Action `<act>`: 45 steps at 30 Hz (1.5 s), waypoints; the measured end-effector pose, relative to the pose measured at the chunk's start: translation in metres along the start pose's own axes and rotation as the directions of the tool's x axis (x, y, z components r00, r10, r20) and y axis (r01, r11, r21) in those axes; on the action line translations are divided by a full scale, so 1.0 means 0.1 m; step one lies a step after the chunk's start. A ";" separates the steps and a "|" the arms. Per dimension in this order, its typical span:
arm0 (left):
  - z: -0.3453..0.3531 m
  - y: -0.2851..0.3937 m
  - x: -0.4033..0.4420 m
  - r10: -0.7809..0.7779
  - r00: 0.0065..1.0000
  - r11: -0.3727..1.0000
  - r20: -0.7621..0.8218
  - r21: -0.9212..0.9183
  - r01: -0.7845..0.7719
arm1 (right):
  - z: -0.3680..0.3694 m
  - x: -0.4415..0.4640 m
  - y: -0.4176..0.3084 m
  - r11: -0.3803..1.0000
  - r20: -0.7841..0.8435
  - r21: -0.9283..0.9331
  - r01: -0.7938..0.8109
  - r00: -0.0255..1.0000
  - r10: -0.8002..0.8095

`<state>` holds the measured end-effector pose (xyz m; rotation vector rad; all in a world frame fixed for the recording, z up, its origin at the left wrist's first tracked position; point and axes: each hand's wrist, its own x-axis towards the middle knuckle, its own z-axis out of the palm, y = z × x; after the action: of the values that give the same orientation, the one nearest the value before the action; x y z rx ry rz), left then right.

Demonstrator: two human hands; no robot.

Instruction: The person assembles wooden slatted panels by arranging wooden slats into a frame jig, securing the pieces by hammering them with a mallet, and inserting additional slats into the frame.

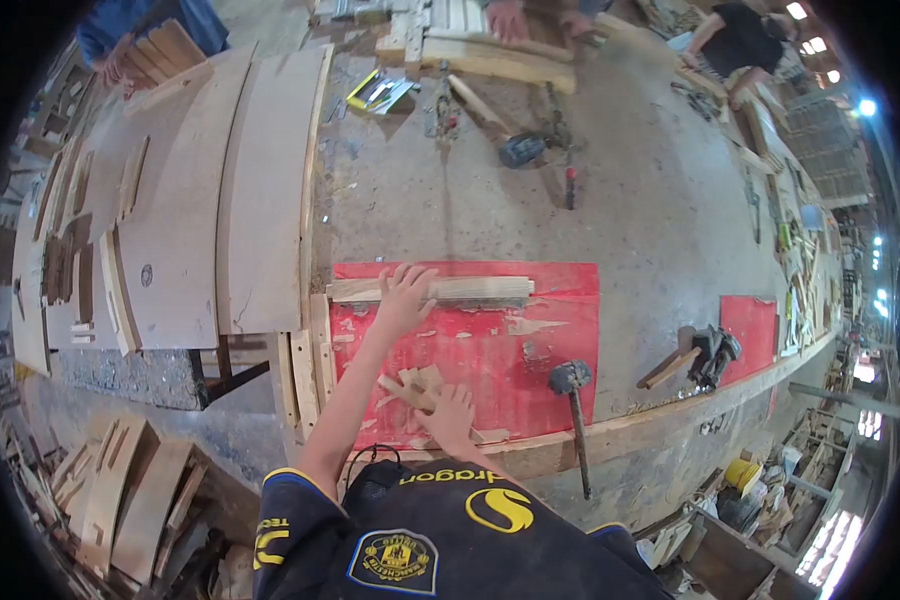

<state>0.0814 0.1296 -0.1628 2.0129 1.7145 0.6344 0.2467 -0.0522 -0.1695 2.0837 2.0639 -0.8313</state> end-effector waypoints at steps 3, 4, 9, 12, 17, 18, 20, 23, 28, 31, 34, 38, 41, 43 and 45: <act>-0.12 0.18 -0.34 -0.064 0.998 0.995 -0.027 -0.083 0.062 | 0.03 -0.14 -0.02 0.998 -0.052 0.054 -0.020 0.998 0.023; -0.16 0.21 -0.49 -0.054 0.997 0.984 -0.054 -0.173 0.044 | 0.08 -0.14 0.01 0.993 -0.039 0.098 -0.058 0.997 0.062; -0.42 0.18 -1.43 -0.241 0.956 0.845 0.168 -0.447 0.292 | 0.14 -0.34 -0.06 0.998 -0.142 -0.051 -0.025 0.990 0.018; -0.51 -0.07 -1.89 -0.244 0.934 0.939 0.262 -0.177 0.295 | 0.33 -0.34 0.14 0.997 -0.122 -0.062 0.038 0.991 -0.046; -0.51 -0.49 -2.43 -0.383 0.921 0.882 0.064 0.322 0.344 | 0.45 -0.45 0.50 0.980 -0.153 -0.127 0.154 0.973 -0.172; -0.47 -0.61 -2.52 -0.403 0.914 0.875 0.048 0.311 0.370 | 0.41 -0.51 0.54 0.974 -0.168 -0.166 0.153 0.969 -0.180; -0.43 -0.71 -2.71 -0.385 0.922 0.869 0.037 0.351 0.349 | 0.35 -0.65 0.59 0.966 -0.263 -0.226 0.130 0.946 -0.188; -0.35 -0.73 -2.76 -0.423 0.904 0.866 0.066 0.322 0.382 | 0.33 -0.72 0.68 0.963 -0.307 -0.242 0.121 0.932 -0.194; -0.47 -0.84 -2.67 -0.454 0.847 0.882 0.276 0.275 0.382 | 0.31 -0.61 0.80 0.964 -0.164 -0.230 0.135 0.971 -0.175; -0.67 -0.65 -2.47 -0.480 0.786 0.872 0.389 0.307 0.381 | 0.32 -0.52 0.85 0.961 -0.154 -0.200 0.191 0.962 -0.224; -0.71 -0.41 -2.17 -0.416 0.765 0.902 0.491 0.115 0.416 | 0.17 -0.49 0.73 0.984 -0.157 0.029 0.176 0.973 -0.169; -0.71 0.32 -2.25 -0.272 0.919 0.868 0.286 -0.340 0.362 | -0.08 -0.63 0.31 0.607 -0.093 0.782 0.143 0.989 -0.113; -0.90 1.01 -2.43 -0.328 0.894 0.697 0.305 -0.561 0.447 | -0.27 -0.87 0.00 0.276 0.181 0.951 -0.138 0.974 -0.138; -0.73 1.14 -2.48 -0.370 0.890 0.561 0.266 -0.700 0.443 | -0.26 -0.91 -0.05 0.266 0.341 0.924 -0.273 0.905 -0.255; -0.38 1.14 -2.52 -0.408 0.899 0.410 0.158 -0.849 0.335 | -0.28 -1.17 -0.27 0.197 0.379 0.924 -0.328 0.858 -0.347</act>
<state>0.1155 -0.1356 -0.0833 0.8429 1.3468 1.1242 0.2376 -0.1432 -0.0869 1.6487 1.1418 -2.9731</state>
